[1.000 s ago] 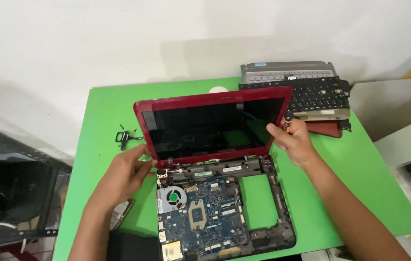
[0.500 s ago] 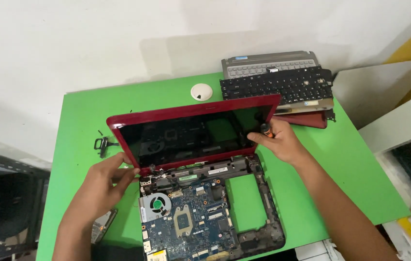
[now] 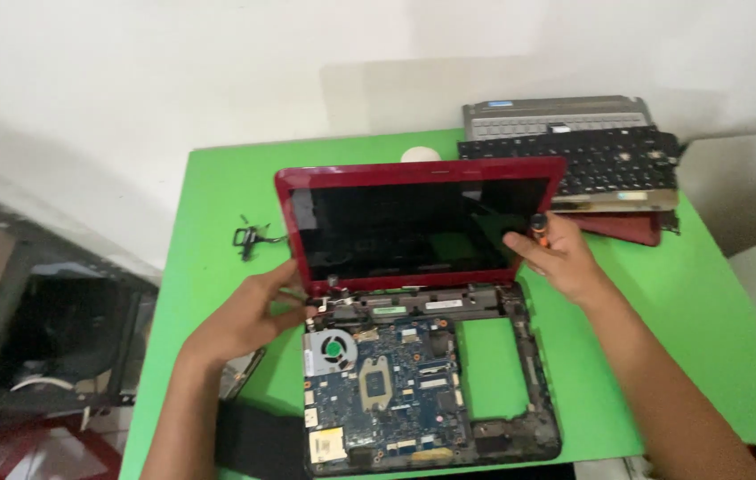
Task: Installing a motherboard into a laptop chassis and securing it with screws using a screwdriver.
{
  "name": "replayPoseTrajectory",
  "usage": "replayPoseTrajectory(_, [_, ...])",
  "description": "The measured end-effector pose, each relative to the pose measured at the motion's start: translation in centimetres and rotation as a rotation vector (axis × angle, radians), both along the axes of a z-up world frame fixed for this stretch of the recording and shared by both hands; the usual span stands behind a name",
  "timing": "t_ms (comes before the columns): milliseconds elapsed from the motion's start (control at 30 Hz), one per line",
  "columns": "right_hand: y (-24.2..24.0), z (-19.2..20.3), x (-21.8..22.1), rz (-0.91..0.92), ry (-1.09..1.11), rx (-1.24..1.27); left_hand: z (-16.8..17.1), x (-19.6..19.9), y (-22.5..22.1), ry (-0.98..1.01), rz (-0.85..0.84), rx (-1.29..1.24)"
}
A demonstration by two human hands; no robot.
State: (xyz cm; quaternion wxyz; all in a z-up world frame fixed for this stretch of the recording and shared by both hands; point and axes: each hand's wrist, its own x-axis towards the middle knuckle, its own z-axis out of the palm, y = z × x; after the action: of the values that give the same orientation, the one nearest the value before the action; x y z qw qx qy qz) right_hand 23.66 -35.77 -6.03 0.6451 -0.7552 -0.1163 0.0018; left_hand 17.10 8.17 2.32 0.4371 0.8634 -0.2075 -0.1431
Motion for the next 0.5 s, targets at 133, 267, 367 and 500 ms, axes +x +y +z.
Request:
replayPoseTrajectory(133, [-0.2,0.0,-0.2,0.001,0.038,0.042,0.4,-0.6,0.0,0.026,0.064,0.048])
replayPoseTrajectory(267, [-0.5,0.2,-0.3,0.024,0.032,0.035,0.6,-1.3,0.5,0.132,0.23,0.234])
replayPoseTrajectory(367, [-0.6,0.2,-0.1,0.021,0.024,0.018,1.8,-1.7,1.0,0.059,0.218,0.337])
replayPoseTrajectory(500, [-1.0,-0.2,-0.1,0.008,0.054,0.002,2.0,-1.8,0.2,-0.012,0.201,0.393])
